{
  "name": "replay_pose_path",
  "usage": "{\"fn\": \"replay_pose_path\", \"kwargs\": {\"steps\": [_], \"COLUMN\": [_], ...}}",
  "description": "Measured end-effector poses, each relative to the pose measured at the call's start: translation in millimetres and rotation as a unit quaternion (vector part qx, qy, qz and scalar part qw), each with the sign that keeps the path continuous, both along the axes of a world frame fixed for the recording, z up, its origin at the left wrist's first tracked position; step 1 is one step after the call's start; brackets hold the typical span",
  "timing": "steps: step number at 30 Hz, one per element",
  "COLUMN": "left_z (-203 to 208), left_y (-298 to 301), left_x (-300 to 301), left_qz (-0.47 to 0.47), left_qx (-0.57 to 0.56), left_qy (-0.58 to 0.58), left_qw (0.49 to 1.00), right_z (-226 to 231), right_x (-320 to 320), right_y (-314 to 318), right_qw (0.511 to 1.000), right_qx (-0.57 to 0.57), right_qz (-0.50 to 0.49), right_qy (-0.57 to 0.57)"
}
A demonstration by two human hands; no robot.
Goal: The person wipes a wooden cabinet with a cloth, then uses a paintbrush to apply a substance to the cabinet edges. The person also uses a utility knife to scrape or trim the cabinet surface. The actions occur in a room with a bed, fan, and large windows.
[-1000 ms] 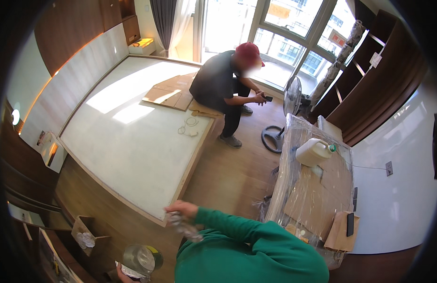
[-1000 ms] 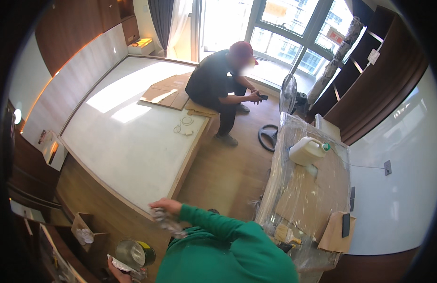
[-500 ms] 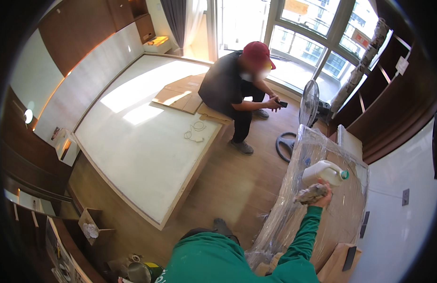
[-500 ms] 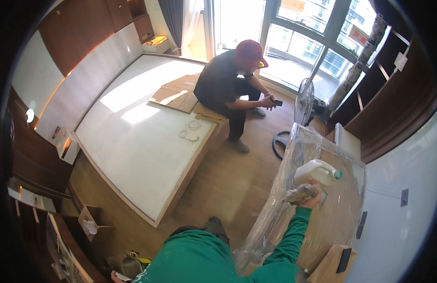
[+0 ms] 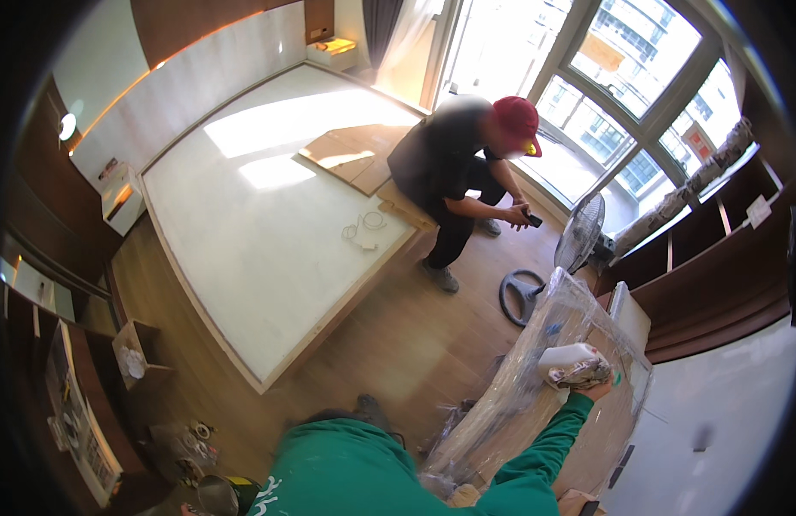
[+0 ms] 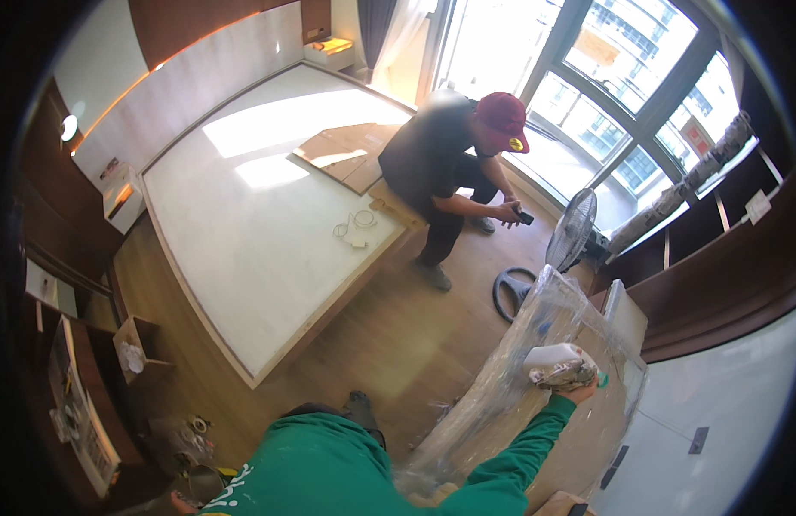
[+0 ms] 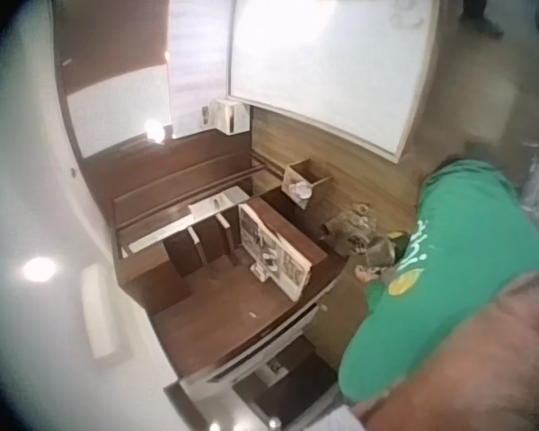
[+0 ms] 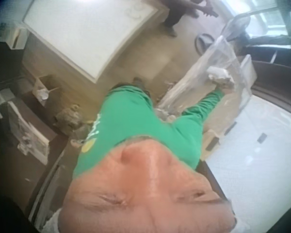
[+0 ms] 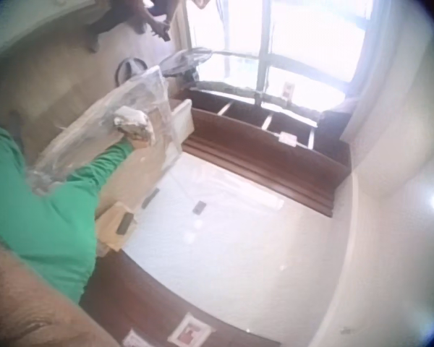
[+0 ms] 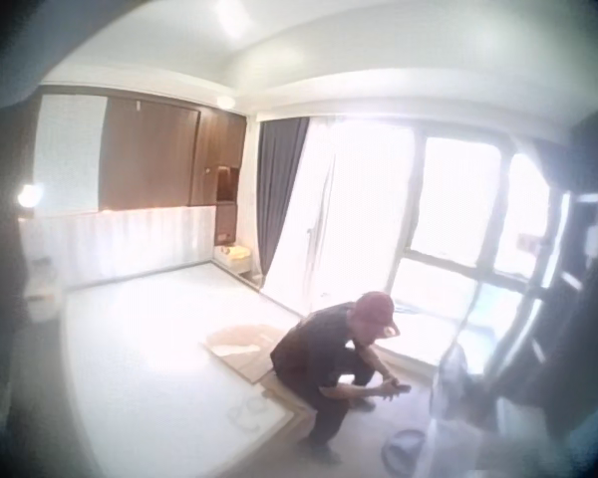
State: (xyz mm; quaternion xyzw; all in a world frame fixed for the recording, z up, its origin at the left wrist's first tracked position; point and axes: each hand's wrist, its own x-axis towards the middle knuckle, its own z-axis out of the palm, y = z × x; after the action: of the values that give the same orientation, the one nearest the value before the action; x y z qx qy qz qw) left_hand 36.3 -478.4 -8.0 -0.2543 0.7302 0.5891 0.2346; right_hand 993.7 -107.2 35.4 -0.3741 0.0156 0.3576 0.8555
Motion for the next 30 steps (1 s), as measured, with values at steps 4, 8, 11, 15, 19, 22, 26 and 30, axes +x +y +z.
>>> {"fn": "replay_pose_path", "kwargs": {"steps": [4,8,11,15,19,22,26,30], "left_z": [2,-9,-20,-31,-48,-61,-65,-58], "left_y": [-82,-114,-120,-121,-135,-142,-142,-156], "left_x": [-26,-27,-24,-49,-65,-75,-89,-118], "left_qz": [0.045,-0.098,-0.006,0.179,0.223,0.222,0.24,0.267], "left_qx": [-0.011,0.226,0.088,0.049,-0.008,-0.003,-0.042,-0.036], "left_qy": [0.012,0.012,0.152,0.035,-0.021,-0.037,-0.057,-0.059], "left_qw": [0.999,0.969,0.984,0.982,0.975,0.974,0.968,0.961], "right_z": [-2,2,14,37,66,82,85,94], "right_x": [15,-9,-75,-191,-299,-417,-607,-775], "right_y": [13,20,33,37,49,63,78,76], "right_qw": [0.996,0.822,0.631,0.563,0.518,0.528,0.758,0.67], "right_qx": [-0.035,-0.276,-0.302,-0.202,-0.119,-0.082,-0.13,-0.158], "right_qz": [0.071,0.028,0.001,0.114,0.23,0.3,0.535,0.71], "right_qy": [-0.047,-0.497,-0.715,-0.793,-0.815,-0.79,-0.351,-0.148]}}
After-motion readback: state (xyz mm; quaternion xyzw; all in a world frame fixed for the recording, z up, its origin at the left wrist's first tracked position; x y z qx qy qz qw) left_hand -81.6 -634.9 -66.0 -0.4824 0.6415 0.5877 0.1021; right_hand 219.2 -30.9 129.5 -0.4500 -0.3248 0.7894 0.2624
